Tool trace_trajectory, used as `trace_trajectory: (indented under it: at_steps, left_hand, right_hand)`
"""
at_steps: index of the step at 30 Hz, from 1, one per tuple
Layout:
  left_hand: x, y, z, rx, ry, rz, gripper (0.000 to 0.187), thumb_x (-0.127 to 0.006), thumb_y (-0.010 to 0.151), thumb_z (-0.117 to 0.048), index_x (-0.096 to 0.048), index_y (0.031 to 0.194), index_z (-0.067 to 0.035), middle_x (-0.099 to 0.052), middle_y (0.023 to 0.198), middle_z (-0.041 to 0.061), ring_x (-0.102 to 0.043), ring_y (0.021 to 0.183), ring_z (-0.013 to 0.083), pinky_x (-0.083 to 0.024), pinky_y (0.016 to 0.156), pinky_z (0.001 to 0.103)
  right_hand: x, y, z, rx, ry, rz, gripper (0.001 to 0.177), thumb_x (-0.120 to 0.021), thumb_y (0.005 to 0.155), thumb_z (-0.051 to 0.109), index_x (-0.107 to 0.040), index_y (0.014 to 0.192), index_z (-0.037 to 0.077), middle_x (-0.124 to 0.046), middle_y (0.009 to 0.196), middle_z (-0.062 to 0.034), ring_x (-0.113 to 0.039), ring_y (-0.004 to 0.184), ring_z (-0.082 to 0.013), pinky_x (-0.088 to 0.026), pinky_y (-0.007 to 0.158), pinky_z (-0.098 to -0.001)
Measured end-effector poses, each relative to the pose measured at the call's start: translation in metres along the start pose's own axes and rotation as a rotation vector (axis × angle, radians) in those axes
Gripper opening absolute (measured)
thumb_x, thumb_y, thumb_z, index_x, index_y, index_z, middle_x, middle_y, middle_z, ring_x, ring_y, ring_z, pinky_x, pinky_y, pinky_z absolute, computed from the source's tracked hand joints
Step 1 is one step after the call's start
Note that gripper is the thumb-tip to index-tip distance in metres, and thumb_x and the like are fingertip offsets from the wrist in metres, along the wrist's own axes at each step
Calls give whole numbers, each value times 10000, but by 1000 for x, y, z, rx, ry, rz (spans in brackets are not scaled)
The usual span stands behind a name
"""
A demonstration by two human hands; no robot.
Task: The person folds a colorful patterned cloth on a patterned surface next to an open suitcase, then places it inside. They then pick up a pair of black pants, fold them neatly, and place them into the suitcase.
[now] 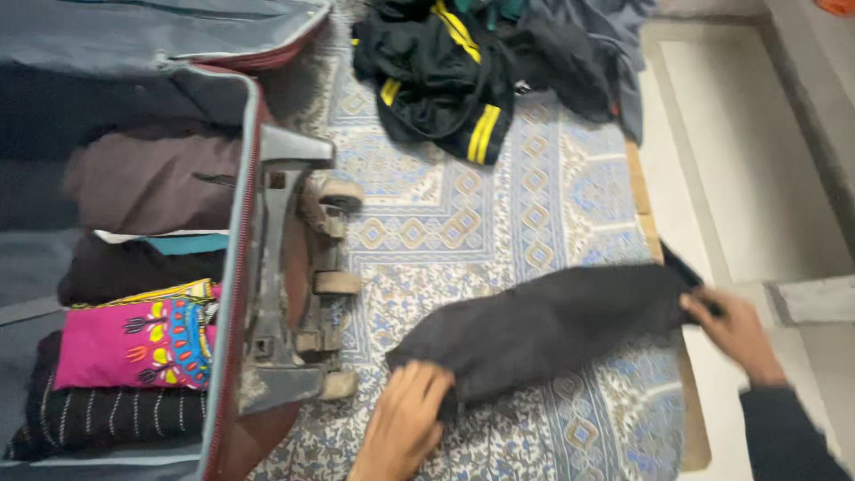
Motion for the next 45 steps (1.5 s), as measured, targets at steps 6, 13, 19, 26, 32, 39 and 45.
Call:
trace_trajectory:
  at_steps: [6, 13, 19, 26, 32, 39, 45]
  left_hand:
    - [-69, -81, 9, -166, 113, 121, 485, -769, 637, -154, -673, 1100, -47, -624, 1134, 167, -622, 1056, 342, -500, 871, 452]
    - [-12, -48, -33, 57, 9, -26, 326, -776, 885, -355, -694, 1091, -116, -680, 1185, 85, -656, 1104, 275, -523, 937, 400]
    - [5, 10, -15, 354, 361, 99, 668, -786, 795, -379, -622, 1294, 33, -609, 1094, 206, -605, 1026, 394, -493, 836, 491]
    - [1, -1, -2, 470, -10, 170, 370, -829, 757, -288, -705, 1007, -45, -694, 977, 202, -668, 950, 415, -523, 780, 477]
    - [26, 11, 6, 693, -250, -111, 338, -816, 757, -214, -745, 1062, -89, -788, 863, 163, -775, 817, 356, -582, 716, 425]
    - [50, 73, 16, 346, 325, -348, 528, -780, 867, -242, -630, 1318, -10, -627, 1307, 266, -595, 1178, 421, -478, 952, 486]
    - [27, 38, -16, 155, 326, -309, 499, -707, 928, -279, -579, 1346, -37, -511, 1405, 253, -504, 1294, 400, -402, 1068, 516]
  right_hand:
    - [-20, -189, 4, -142, 160, -44, 494, -674, 840, 20, -675, 1329, 94, -654, 1171, -108, -642, 1099, -209, -532, 950, -332]
    - [6, -185, 4, -178, 547, -75, 448, -599, 943, 41, -556, 1389, 29, -554, 1420, -91, -542, 1360, -219, -453, 1143, -398]
    - [-8, -96, 44, -135, 226, -21, 586, -735, 900, 261, -557, 1425, 73, -554, 1336, -164, -571, 1237, -252, -490, 1005, -396]
    - [-1, -66, 27, -276, -78, 122, 387, -847, 896, 344, -700, 1027, 11, -590, 754, -144, -593, 741, -288, -507, 773, -399]
    - [5, -52, 12, -7, 199, 31, 242, -781, 870, 220, -653, 931, 24, -676, 841, -30, -621, 847, -158, -500, 784, -321]
    - [17, -10, 46, -15, 132, -148, 400, -823, 886, 273, -639, 1122, 6, -673, 1079, -139, -650, 1026, -237, -514, 936, -376]
    - [15, -46, 103, 124, 37, -105, 662, -855, 785, 301, -591, 1333, 40, -543, 1339, -202, -533, 1298, -356, -463, 1065, -447]
Point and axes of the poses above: each hand's wrist, its own y-axis towards the middle knuckle, its own x-axis out of the back of the hand, z = x × y, the point moved 3 cm from there along y, towards the middle knuckle
